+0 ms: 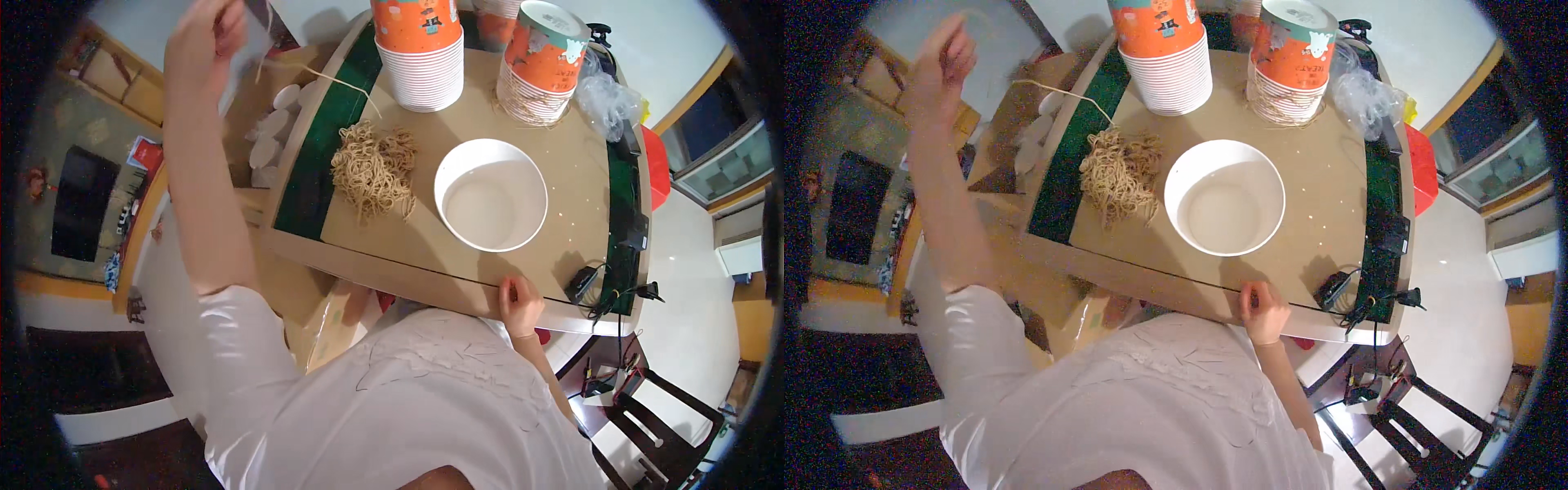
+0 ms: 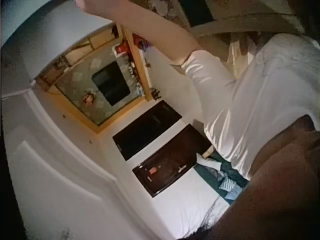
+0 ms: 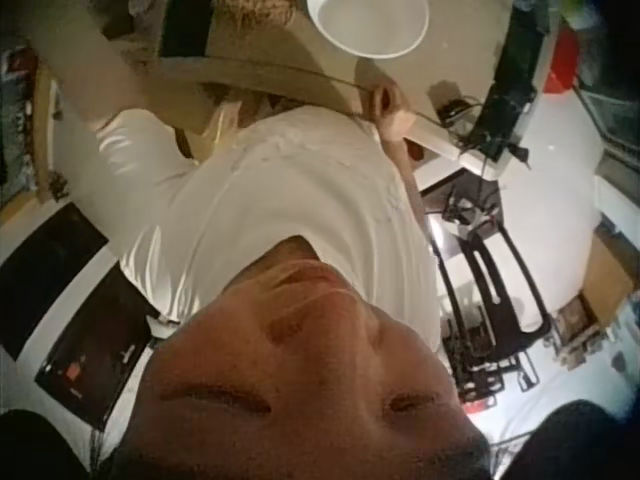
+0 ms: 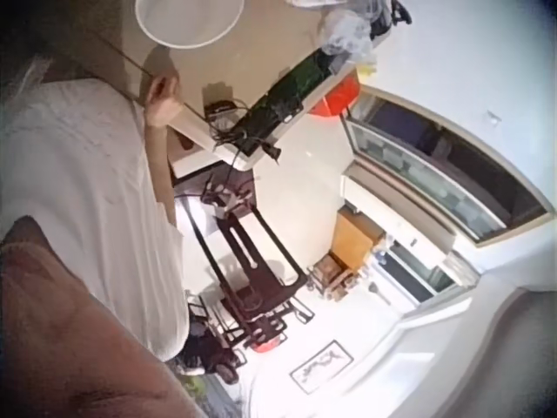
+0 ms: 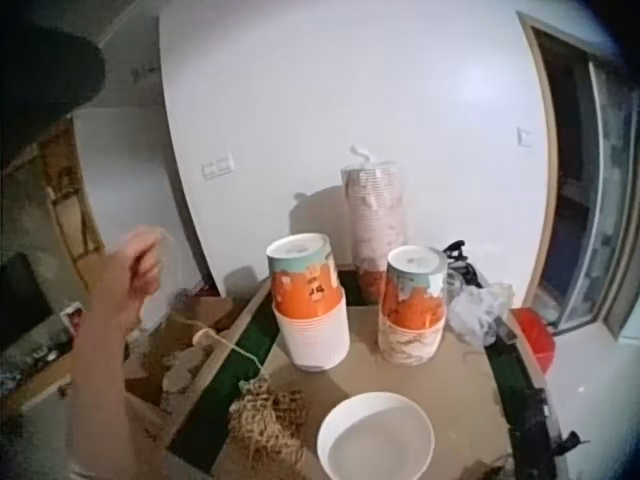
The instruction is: Secure paper bowls with rubber bands for packaging.
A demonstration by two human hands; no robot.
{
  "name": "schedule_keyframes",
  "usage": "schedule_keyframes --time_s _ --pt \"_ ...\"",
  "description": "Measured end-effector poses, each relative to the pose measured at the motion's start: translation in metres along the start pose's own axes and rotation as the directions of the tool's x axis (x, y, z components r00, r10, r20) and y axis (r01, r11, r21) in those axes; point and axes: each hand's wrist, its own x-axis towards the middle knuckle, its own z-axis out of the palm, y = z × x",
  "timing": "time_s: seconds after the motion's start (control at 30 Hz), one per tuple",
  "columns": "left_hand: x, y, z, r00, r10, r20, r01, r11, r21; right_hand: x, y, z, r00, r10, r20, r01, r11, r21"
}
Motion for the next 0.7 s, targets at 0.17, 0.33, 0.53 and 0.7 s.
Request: schedule_keyframes --time_s 0.17,0.33,0.53,0.7 --pt "-0.099 -0.096 0.145 0.965 0.164 -0.207 0.009 0.764 0.645 0.007 -0.014 -0.014 0.965 0.042 0.258 -0.145 0.907 0.396" --pt "-0.185 -0.157 0.224 0.959 -0.243 0.147 0.156 0.883 0.442 0.058 -0.087 -0.022 0.818 -0.067 0.571 -0.451 0.541 0.71" --pt "-0.216 -0.204 0.254 0.992 -0.118 0.035 0.084 0.855 0.513 0.041 -0.084 -0.009 0.785 0.131 0.606 -0.62 0.167 0.767" --pt "-0.213 -0.201 0.273 0.992 -0.053 0.118 -0.025 0.815 0.579 0.031 -0.074 -0.017 0.858 0.275 0.434 -0.497 0.237 0.835"
